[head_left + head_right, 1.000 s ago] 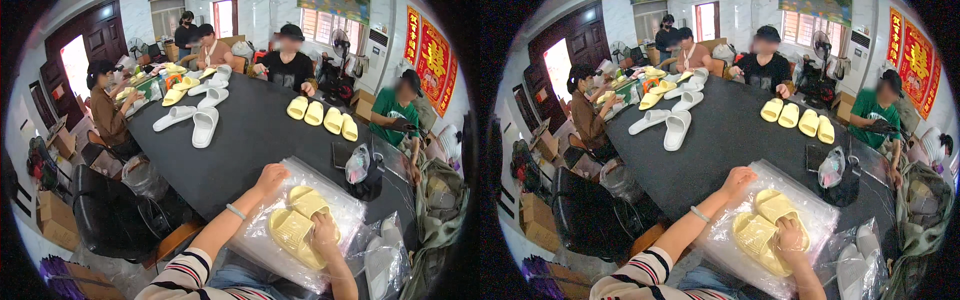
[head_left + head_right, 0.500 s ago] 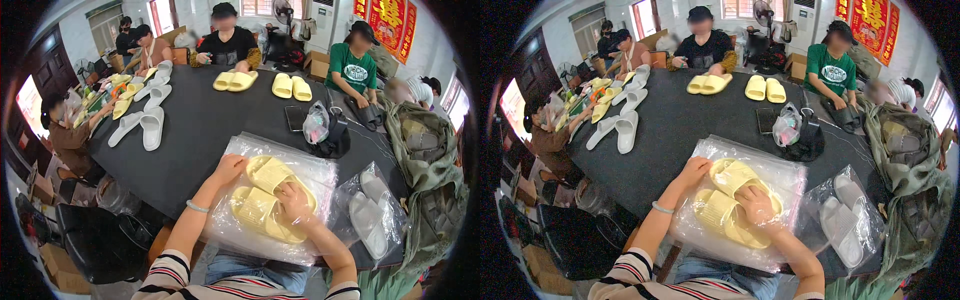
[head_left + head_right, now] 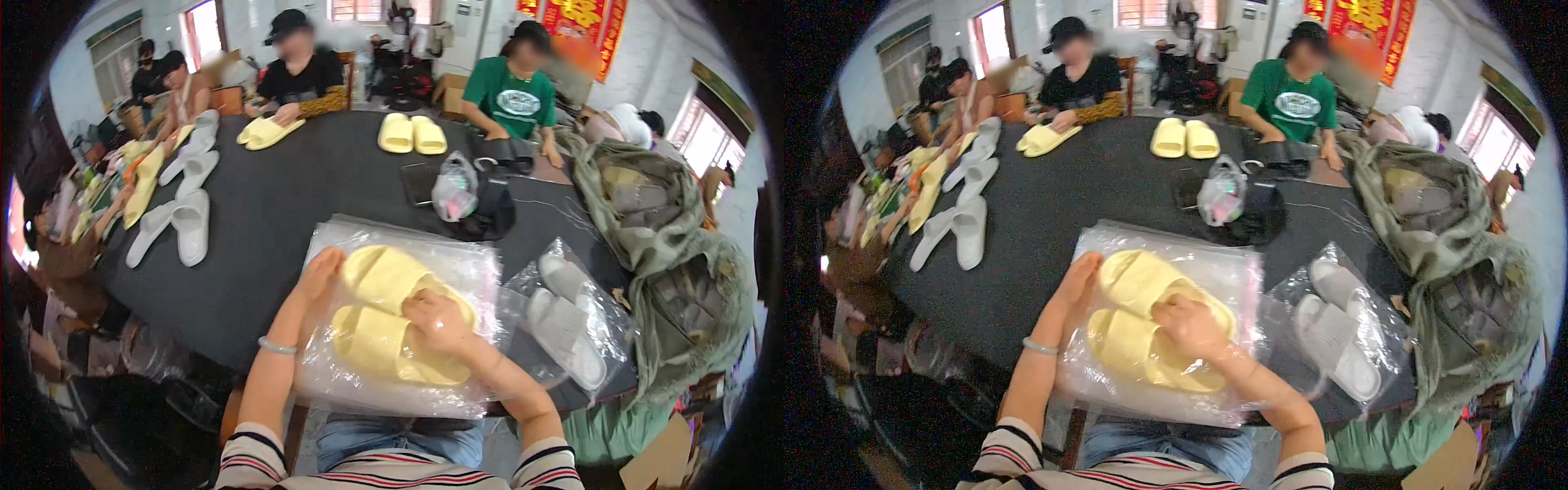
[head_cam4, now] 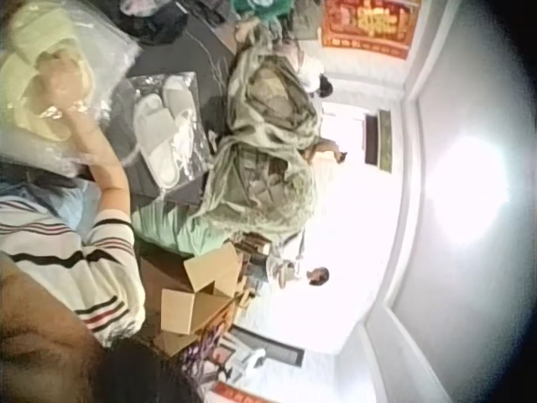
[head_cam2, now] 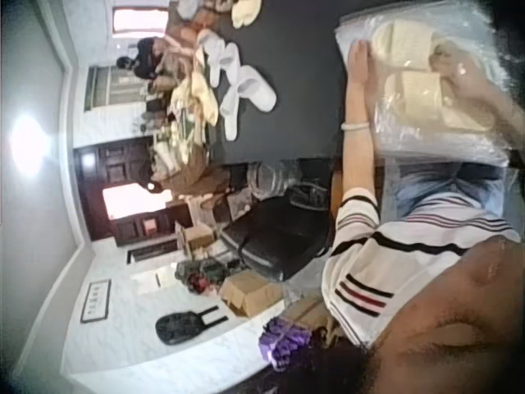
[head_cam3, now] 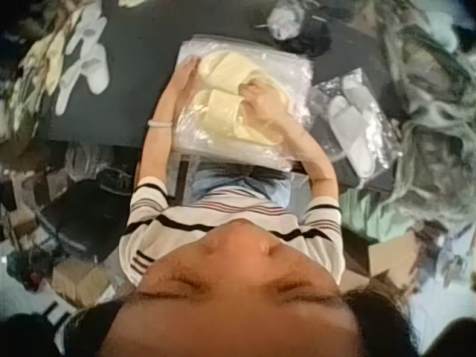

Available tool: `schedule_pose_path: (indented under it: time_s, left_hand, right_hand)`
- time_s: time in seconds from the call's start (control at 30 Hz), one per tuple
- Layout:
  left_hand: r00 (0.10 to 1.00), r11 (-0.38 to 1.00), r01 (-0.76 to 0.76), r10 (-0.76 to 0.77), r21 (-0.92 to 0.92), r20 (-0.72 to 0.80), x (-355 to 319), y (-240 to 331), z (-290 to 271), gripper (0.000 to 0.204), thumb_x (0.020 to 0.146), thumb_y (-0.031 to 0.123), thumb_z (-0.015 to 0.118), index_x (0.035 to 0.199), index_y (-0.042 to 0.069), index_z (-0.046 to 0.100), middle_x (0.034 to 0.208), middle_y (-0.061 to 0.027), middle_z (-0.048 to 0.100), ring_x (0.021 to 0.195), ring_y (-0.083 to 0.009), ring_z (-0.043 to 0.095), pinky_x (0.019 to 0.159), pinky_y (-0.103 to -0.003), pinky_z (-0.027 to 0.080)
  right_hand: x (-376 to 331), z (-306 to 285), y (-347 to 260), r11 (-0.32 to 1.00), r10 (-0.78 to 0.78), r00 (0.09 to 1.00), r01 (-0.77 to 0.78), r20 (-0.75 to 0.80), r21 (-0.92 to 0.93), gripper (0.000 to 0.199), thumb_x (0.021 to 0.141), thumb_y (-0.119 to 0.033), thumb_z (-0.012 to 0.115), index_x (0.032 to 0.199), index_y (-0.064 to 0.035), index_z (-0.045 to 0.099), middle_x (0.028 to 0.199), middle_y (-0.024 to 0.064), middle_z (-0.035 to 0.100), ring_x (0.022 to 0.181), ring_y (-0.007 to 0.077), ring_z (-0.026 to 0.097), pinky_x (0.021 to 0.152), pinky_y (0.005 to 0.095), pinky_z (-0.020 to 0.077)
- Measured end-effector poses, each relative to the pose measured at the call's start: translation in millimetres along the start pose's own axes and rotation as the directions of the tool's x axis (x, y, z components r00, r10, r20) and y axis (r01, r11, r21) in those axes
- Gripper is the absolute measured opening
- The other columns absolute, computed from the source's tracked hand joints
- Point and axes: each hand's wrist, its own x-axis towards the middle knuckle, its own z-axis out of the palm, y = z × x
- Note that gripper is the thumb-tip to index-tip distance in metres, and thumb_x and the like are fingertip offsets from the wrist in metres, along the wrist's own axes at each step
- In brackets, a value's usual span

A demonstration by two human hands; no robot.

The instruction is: The person packs pairs of yellow and white plastic slippers into clear plastic bags. They pick up a pair of slippers, place them inside a bag, and then move the packaged pair to a pile on the table. The process is repeated continuously with different pairs of slippers.

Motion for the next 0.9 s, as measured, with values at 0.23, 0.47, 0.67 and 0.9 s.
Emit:
schedule_pose_path:
  time_s: [0.23, 0.47, 0.67, 0.9]
  left_hand:
    - [0.976, 0.751, -0.115, 0.207, 0.65, -0.066, -1, 24, 12, 0.026, 0.095, 0.02, 0.059, 0.078, 0.001, 0.061, 0.066, 0.0012, 0.054, 0.064, -0.0083, 0.051, 0.059, -0.027, 0.042]
    - [0.939, 0.953, 0.037, 0.07, 0.301, -0.337, -1, 36, 16, 0.022, 0.094, 0.018, 0.061, 0.081, 0.001, 0.064, 0.061, 0.0003, 0.052, 0.048, -0.0055, 0.046, 0.042, -0.025, 0.035]
    - [0.928, 0.957, 0.093, 0.017, 0.276, -0.372, -1, 35, 3, 0.025, 0.093, 0.023, 0.063, 0.081, 0.001, 0.064, 0.054, 0.003, 0.048, 0.045, -0.0052, 0.044, 0.042, -0.023, 0.033]
    - [0.948, 0.972, 0.038, 0.038, 0.232, -0.315, -1, 31, 1, 0.023, 0.093, 0.023, 0.064, 0.087, 0.001, 0.065, 0.054, 0.0035, 0.048, 0.043, -0.0035, 0.041, 0.04, -0.023, 0.032]
  right_hand:
    - [-5, 7, 1, 0.999, -0.004, 1.0, 0.003, 0.022, 0.045, 0.034, 0.072, -0.016, 0.067, 0.105, -0.0061, 0.062, 0.099, 0.0035, 0.066, 0.097, 0.023, 0.059, 0.077, 0.0355, 0.0523]
    - [-79, -27, 27, -0.115, 0.838, 0.423, -0.48, 0.345, 0.87, 0.027, 0.093, -0.023, 0.06, 0.112, -0.0053, 0.061, 0.092, 0.0046, 0.062, 0.078, 0.0136, 0.059, 0.068, 0.0292, 0.0511]
    - [-196, -101, 24, 0.718, 0.687, 0.721, -0.693, -0.092, -0.064, 0.038, 0.073, 0.003, 0.062, 0.11, 0.0007, 0.06, 0.101, 0.022, 0.063, 0.096, 0.0391, 0.059, 0.082, 0.0429, 0.0477]
    - [-198, -197, 17, 0.267, 0.96, -0.065, -0.103, -0.274, 0.958, 0.033, 0.089, -0.009, 0.056, 0.12, 0.0032, 0.057, 0.114, 0.0143, 0.063, 0.105, 0.0255, 0.061, 0.09, 0.035, 0.0493]
